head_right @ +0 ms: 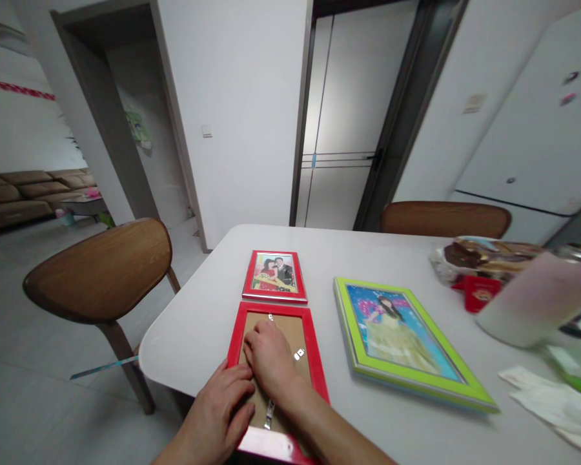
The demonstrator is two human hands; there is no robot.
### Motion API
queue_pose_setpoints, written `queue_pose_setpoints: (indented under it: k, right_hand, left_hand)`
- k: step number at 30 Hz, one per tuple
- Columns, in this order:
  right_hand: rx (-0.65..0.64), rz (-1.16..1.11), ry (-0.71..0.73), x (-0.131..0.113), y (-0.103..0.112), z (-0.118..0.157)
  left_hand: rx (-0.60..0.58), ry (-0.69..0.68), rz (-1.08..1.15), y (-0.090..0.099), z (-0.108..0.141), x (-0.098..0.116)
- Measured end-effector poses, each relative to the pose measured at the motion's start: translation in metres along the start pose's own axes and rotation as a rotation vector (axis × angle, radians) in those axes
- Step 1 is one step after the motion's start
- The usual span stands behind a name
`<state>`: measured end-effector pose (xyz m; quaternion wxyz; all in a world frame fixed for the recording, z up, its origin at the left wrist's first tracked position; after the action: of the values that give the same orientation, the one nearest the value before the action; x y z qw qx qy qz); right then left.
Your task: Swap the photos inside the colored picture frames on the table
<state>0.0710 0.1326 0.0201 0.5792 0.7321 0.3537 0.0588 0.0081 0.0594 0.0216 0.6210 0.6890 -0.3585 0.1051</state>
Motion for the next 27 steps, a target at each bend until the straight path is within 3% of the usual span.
queue_pose_setpoints:
  k: [9,12,18,23,27]
  right_hand:
    - [0.077,0.106,-0.140,0.051,0.012,0.002]
    - [0.075,0.112,-0.143,0.058,0.010,-0.001]
    - [0.027,0.008,-0.057,0.040,0.023,0.015]
    - [-0.218,-0.269,0.129,0.008,0.025,0.060]
    - [-0.219,-0.220,0.121,-0.002,0.021,0.071]
  left_hand:
    - [0.001,0.004,-0.039,-0.003,0.000,-0.004]
    - [-0.002,0.007,-0.041,-0.002,-0.001,-0.003]
    - [0.018,0.012,0.002,0.002,-0.001,-0.005]
    - [0.038,0.007,0.020,0.001,-0.002,-0.006]
    - [0.070,-0.002,0.025,0.000,-0.003,-0.007]
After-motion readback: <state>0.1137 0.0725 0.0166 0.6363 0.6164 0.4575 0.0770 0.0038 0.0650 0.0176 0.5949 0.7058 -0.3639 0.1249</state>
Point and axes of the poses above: each hand's wrist, its own z-axis away from the middle knuckle, its own y-axis out of the back of the hand, x = y × z, the point moved 7 cm from there along -z, towards the middle knuckle, and after that the axes turned 9 degrees about y, right-handed, at the moved point
